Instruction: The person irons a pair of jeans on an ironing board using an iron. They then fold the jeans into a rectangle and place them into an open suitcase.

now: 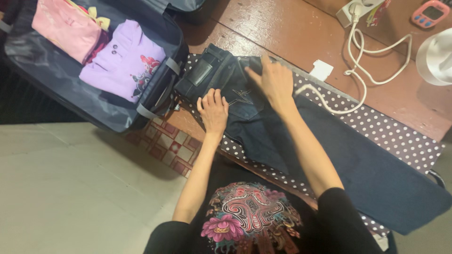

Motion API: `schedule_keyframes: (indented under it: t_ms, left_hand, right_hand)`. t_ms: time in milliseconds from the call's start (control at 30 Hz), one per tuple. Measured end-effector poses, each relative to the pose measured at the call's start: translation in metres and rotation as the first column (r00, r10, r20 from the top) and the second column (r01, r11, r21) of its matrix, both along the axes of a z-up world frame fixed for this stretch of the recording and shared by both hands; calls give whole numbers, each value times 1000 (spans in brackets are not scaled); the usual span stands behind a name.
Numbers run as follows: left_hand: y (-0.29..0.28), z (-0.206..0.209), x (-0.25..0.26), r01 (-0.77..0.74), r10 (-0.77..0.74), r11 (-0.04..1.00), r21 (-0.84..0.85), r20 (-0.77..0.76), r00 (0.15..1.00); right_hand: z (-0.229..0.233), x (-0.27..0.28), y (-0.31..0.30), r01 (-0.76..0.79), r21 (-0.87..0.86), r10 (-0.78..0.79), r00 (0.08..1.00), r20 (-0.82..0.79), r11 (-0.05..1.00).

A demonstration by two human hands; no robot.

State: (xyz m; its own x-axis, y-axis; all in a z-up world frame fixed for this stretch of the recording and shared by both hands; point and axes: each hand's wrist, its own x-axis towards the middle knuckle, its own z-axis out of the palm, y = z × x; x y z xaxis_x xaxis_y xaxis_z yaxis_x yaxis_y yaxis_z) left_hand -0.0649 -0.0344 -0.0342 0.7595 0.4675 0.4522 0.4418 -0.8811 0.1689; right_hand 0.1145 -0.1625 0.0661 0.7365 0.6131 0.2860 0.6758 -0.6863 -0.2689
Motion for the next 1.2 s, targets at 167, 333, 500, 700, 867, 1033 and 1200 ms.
schedule_keyframes:
  t_ms: [167, 333, 500, 700, 867, 1033, 1200]
  left_hand:
    - [-5, 9, 0, -48, 48, 999, 8, 37, 998]
    - [-1, -1, -3, -28, 45, 992, -119, 142, 989]
    - [-1, -8, -6, -72, 117, 981, -182, 246, 962]
    - [-2, 13, -17, -84, 236, 901, -425, 319, 918]
    - [1, 44, -31, -26, 180, 876, -481, 276, 944]
    - [-21, 59, -48, -27, 165, 827, -562, 196, 967]
    - [-46, 48, -55, -92, 249, 507, -857, 43, 968]
  right_hand:
    - [15, -63, -43, -150, -46, 140, 975, -172, 988]
    - [13, -76, -38, -148, -50, 145, 988, -58, 988]
    - [8, -62, 8, -174, 28, 173, 985, 24, 984]
    - [14, -71, -21, -184, -80, 172, 975, -140, 980]
    - [26, -97, -90, -230, -162, 197, 960, -199, 959]
    - [25, -101, -96, -158, -131, 141, 981, -132, 979]
    - [19, -96, -59, -198, -18, 195, 974, -114, 980]
